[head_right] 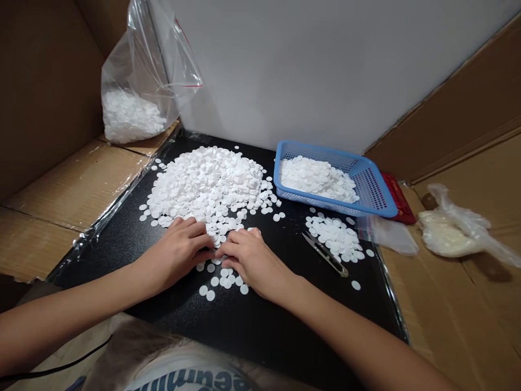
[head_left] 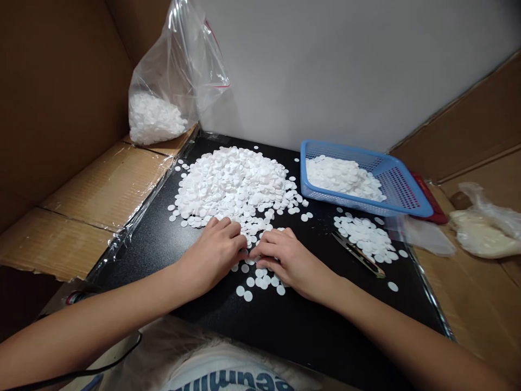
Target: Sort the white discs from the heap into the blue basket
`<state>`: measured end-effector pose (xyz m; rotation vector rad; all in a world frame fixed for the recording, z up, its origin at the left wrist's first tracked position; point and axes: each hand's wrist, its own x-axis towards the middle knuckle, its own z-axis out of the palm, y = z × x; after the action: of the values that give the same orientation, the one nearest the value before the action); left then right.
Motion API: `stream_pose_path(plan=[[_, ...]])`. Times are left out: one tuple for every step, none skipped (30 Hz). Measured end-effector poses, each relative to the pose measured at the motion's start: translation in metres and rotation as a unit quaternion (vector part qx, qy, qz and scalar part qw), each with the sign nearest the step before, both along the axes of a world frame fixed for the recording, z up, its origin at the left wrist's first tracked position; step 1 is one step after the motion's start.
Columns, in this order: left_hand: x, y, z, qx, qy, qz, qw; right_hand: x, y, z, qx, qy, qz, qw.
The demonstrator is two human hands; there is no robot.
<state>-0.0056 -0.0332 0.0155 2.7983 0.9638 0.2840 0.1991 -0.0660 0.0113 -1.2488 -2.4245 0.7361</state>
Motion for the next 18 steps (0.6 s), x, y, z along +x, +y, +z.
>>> stream_pose_path(plan=[[0.0, 0.0, 0.001, -0.007, 0.0, 0.003, 1.0, 0.002, 0.0, 0.001, 0.003, 0.002, -0.002, 1.0], [0.0, 0.0, 0.002, -0.019, 0.002, 0.007, 1.0, 0.004, 0.001, 0.002, 0.008, 0.005, -0.009, 1.0], [0.0, 0.0, 0.004, -0.036, 0.005, 0.013, 0.999, 0.007, 0.001, 0.003, 0.016, 0.007, -0.024, 1.0], [0.0, 0.001, 0.005, -0.055, 0.006, 0.019, 0.998, 0.009, 0.003, 0.004, 0.027, 0.006, -0.043, 0.999], [0.0, 0.002, 0.008, -0.078, 0.006, 0.025, 0.997, 0.011, 0.004, 0.005, 0.039, 0.002, -0.063, 0.997], [0.0, 0.002, 0.01, -0.1, 0.006, 0.03, 0.994, 0.012, 0.006, 0.005, 0.051, -0.004, -0.081, 0.995], [0.0, 0.003, 0.012, -0.12, 0.006, 0.035, 0.992, 0.013, 0.007, 0.005, 0.06, -0.011, -0.092, 0.994], [0.0, 0.004, 0.013, -0.137, 0.005, 0.038, 0.99, 0.012, 0.009, 0.005, 0.067, -0.019, -0.097, 0.993], [0.0, 0.005, 0.015, -0.148, 0.003, 0.042, 0.988, 0.011, 0.01, 0.004, 0.073, -0.026, -0.095, 0.992], [0.0, 0.005, 0.015, -0.154, -0.001, 0.046, 0.987, 0.009, 0.011, 0.003, 0.078, -0.034, -0.09, 0.992], [0.001, 0.005, 0.015, -0.158, -0.006, 0.049, 0.986, 0.007, 0.012, 0.002, 0.084, -0.041, -0.083, 0.992], [0.001, 0.005, 0.015, -0.161, -0.012, 0.052, 0.986, 0.004, 0.013, 0.0, 0.092, -0.048, -0.078, 0.992], [0.0, 0.005, 0.015, -0.164, -0.02, 0.054, 0.985, 0.001, 0.014, -0.001, 0.101, -0.054, -0.076, 0.991], [0.0, 0.004, 0.014, -0.168, -0.028, 0.054, 0.984, -0.001, 0.015, -0.002, 0.108, -0.059, -0.078, 0.989], [-0.002, 0.004, 0.014, -0.169, -0.035, 0.053, 0.983, -0.004, 0.016, -0.003, 0.113, -0.062, -0.083, 0.988], [-0.003, 0.003, 0.014, -0.168, -0.043, 0.052, 0.983, -0.006, 0.017, -0.004, 0.112, -0.064, -0.088, 0.988], [-0.005, 0.002, 0.014, -0.165, -0.049, 0.052, 0.984, -0.007, 0.019, -0.004, 0.106, -0.064, -0.092, 0.988], [-0.006, 0.001, 0.015, -0.161, -0.055, 0.053, 0.984, -0.008, 0.02, -0.004, 0.096, -0.061, -0.095, 0.989]])
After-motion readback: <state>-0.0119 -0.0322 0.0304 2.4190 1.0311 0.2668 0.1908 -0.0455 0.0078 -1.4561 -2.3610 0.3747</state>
